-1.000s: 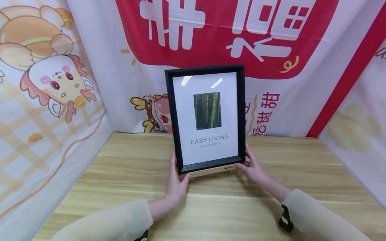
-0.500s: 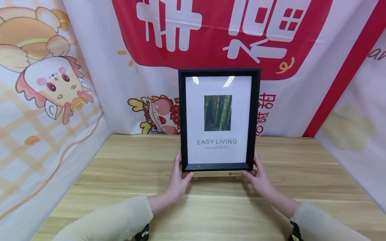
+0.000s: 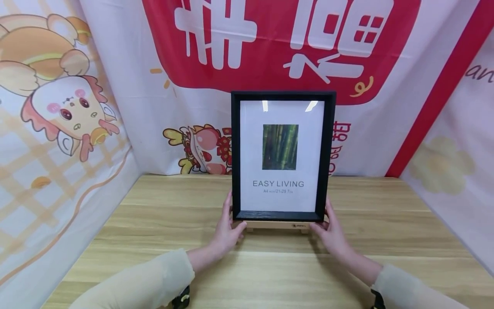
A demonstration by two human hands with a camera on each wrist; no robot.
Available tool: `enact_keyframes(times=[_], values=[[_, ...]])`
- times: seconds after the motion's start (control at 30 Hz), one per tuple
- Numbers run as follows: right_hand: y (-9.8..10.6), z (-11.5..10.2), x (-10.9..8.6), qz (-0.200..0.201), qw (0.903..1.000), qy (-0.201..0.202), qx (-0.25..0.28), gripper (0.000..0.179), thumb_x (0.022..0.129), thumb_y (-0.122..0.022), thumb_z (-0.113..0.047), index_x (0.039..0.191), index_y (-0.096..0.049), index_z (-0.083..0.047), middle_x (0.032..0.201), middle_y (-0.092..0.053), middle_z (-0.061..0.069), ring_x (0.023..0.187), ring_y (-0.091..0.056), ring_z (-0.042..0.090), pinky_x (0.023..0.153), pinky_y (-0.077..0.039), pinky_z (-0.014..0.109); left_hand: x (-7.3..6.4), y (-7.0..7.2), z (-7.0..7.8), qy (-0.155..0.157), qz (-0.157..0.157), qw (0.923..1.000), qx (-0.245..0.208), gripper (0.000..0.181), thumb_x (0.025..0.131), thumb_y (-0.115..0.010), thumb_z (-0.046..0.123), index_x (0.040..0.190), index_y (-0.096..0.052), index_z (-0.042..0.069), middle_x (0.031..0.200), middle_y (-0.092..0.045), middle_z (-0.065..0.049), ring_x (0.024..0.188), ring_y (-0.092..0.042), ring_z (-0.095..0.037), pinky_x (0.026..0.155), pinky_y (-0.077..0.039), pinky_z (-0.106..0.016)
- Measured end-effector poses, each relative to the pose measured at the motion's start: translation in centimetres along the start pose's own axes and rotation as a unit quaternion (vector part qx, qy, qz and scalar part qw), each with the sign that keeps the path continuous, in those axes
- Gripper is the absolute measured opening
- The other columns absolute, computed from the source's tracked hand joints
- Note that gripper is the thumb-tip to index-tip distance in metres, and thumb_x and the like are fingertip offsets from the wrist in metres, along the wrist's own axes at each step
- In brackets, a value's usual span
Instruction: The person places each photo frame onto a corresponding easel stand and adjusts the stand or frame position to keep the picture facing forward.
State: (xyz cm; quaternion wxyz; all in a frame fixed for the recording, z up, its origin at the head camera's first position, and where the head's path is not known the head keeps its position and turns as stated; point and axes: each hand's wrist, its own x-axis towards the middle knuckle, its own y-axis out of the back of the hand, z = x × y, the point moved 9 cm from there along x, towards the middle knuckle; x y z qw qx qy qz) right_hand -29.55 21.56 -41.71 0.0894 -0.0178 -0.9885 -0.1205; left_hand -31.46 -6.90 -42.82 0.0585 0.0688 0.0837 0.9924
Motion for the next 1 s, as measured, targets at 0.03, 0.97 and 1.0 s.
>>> enact_keyframes(times=[0.03, 0.97, 1.0], values=[[0.0, 0.0, 0.0, 0.0, 1.0, 0.001, 0.0, 0.095, 0.087, -0.054, 0.021, 0.157, 0.001, -0.013, 0.141, -0.031, 0.034, 0.103, -0.059, 0.04, 0.079, -0.05, 0.013, 0.0, 0.0, 0.0, 0.0, -0.001, 1.0, 0.0, 0.109, 0.089, -0.061, -0.009, 0.145, -0.001, 0.062, 0.155, -0.02, -0.023, 0.096, -0.061, -0.032, 0.059, -0.058, -0.041], [1.0, -0.4, -0.3, -0.019, 0.9992, -0.015, -0.032, 0.095, 0.094, -0.063, -0.005, 0.157, 0.003, -0.028, 0.147, -0.024, 0.031, 0.118, -0.048, 0.049, 0.097, -0.046, 0.033, 0.5, 1.7, 0.6, -0.026, 0.004, 0.9991, 0.032, 0.102, 0.087, -0.067, -0.003, 0.154, -0.006, 0.043, 0.149, -0.029, -0.023, 0.119, -0.048, -0.047, 0.09, -0.052, -0.046], [1.4, -0.7, -0.4, -0.021, 0.999, -0.008, -0.038, 0.094, 0.094, -0.064, -0.008, 0.157, 0.003, -0.027, 0.148, -0.023, 0.031, 0.121, -0.045, 0.051, 0.101, -0.043, 0.039, 0.6, 2.4, 0.9, -0.03, 0.006, 0.9986, 0.044, 0.101, 0.086, -0.069, 0.001, 0.155, -0.007, 0.04, 0.149, -0.029, -0.021, 0.123, -0.044, -0.046, 0.096, -0.048, -0.047]])
